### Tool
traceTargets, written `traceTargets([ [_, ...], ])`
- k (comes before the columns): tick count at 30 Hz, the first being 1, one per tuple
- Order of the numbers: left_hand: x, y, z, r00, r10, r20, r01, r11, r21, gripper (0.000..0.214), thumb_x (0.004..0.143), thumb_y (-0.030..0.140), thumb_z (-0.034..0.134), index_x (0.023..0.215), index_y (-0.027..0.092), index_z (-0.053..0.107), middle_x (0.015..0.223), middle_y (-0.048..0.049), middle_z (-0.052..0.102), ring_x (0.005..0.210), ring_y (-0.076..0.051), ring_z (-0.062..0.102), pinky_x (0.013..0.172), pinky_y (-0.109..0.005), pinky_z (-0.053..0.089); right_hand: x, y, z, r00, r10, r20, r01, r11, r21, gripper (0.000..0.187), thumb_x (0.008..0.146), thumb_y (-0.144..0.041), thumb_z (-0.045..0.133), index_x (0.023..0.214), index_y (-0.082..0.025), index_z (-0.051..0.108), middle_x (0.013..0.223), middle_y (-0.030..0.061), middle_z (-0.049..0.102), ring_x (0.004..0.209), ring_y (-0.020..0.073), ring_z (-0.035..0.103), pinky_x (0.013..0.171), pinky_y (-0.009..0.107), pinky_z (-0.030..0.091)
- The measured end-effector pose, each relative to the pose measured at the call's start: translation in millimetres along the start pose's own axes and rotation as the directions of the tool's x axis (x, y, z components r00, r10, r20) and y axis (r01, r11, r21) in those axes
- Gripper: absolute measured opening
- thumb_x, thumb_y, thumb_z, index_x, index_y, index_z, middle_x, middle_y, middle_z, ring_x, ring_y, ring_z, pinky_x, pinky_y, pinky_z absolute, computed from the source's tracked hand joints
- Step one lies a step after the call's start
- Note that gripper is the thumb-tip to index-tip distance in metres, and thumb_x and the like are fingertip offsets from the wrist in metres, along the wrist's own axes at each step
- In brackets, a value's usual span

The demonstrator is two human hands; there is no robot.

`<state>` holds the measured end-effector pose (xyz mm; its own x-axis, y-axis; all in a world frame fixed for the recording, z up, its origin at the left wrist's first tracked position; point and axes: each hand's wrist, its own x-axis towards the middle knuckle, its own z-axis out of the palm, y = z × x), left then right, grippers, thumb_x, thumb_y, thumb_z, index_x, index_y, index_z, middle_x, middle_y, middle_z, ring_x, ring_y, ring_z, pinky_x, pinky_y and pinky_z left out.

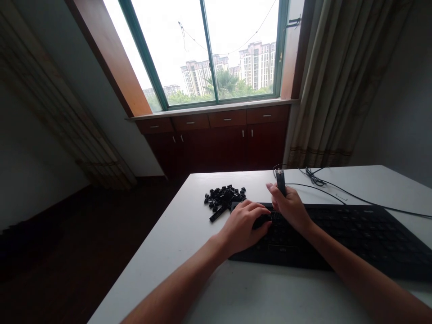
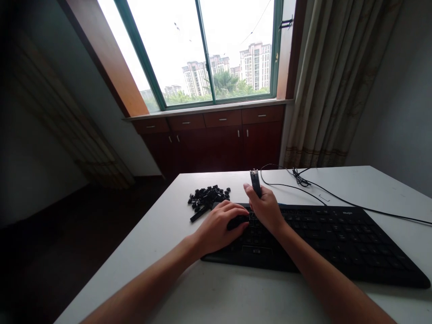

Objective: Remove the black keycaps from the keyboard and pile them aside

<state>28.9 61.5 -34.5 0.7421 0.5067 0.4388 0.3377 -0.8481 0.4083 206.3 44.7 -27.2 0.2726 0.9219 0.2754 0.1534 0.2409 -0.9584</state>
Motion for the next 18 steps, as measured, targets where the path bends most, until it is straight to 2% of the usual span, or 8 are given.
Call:
traceTargets([
  [5,1,1,-0.7,1.000,-0.004,0.012,0.004,1.000,0.015,0.020,0.095,0.030,0.064,0.114,0.023,0.068,0.116,-0.0032,0.072,0.107,-0.024,0.062,0.102,-0.042,0.048,10,2,3,0.998,-0.030,0.056,0.033,0.998,-0.049,0.050,0.091,-0.054,0.063,0.057,-0.021,0.047,0.044,-0.0050,0.045,0.042,0.0107,0.039,0.045,0.027,0.032],
  [11,3,3,-1.6,1.000,-0.010,0.023,0.009,1.000,0.018,0.020,0.094,0.028,0.064,0.112,0.022,0.069,0.116,-0.0034,0.072,0.106,-0.024,0.062,0.103,-0.042,0.048,5,2,4,0.997,-0.068,0.045,0.070,0.997,-0.041,0.047,0.091,-0.051,0.066,0.060,-0.020,0.049,0.050,-0.0041,0.049,0.048,0.0099,0.041,0.049,0.025,0.033],
  [18,3,2,-0.4,1.000,-0.020,0.017,0.019,1.000,0.020,0.021,0.094,0.030,0.065,0.114,0.023,0.068,0.115,-0.0027,0.072,0.106,-0.024,0.061,0.101,-0.041,0.048,13,3,1,0.992,0.070,0.101,-0.081,0.991,0.107,0.052,0.093,-0.054,0.060,0.057,-0.023,0.038,0.041,-0.0071,0.038,0.035,0.0077,0.034,0.038,0.023,0.027],
])
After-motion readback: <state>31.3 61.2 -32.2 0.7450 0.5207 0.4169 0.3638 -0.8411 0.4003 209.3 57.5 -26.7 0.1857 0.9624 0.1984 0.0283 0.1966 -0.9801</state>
